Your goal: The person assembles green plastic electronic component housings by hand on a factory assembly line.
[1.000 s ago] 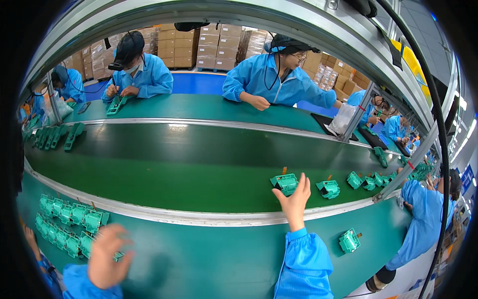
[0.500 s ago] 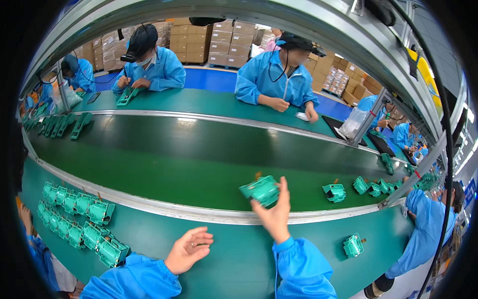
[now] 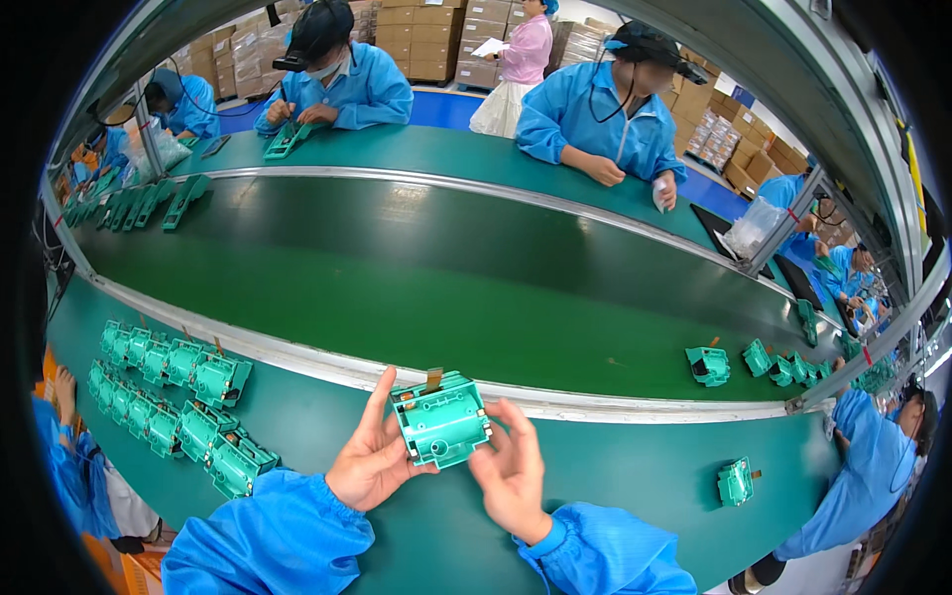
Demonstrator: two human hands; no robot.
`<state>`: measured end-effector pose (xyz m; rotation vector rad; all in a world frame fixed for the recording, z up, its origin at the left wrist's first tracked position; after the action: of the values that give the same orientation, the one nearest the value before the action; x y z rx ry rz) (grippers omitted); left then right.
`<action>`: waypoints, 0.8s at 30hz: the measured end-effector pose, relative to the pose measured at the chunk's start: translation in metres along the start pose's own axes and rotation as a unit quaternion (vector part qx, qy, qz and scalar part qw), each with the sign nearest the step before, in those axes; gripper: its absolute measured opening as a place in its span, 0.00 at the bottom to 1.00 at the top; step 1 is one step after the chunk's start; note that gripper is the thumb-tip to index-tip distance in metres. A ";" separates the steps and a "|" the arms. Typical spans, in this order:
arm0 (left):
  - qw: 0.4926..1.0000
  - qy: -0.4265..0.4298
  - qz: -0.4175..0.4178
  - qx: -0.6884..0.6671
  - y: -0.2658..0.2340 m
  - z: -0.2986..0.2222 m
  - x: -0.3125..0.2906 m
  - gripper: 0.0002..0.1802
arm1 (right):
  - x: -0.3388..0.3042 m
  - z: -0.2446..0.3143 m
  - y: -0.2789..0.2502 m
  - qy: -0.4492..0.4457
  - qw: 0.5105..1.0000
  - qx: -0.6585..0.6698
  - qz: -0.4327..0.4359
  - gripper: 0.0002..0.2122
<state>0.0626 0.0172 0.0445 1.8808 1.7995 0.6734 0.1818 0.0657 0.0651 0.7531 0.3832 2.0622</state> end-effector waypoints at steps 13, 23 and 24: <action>0.999 0.035 0.013 -0.022 -0.003 -0.010 0.003 0.48 | 0.001 0.004 -0.009 -0.040 0.998 -0.050 0.015 0.14; 0.999 0.024 0.014 0.028 -0.009 -0.003 0.004 0.47 | 0.007 -0.010 -0.011 0.134 0.983 0.122 -0.036 0.19; 0.999 0.022 0.016 0.027 -0.009 -0.001 0.004 0.47 | 0.005 -0.016 -0.013 0.172 0.975 0.131 -0.048 0.20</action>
<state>0.0551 0.0219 0.0404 1.9472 1.8362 0.6886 0.1775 0.0773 0.0481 0.5129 0.8843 2.0727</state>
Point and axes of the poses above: each hand's wrist, its own x-axis towards the middle knuckle, its own y-axis out of the palm, z = x × y, the point moved 8 cm from there along x, towards the middle knuckle, and after that the axes turned 14 degrees about x, right-handed, at the moved point
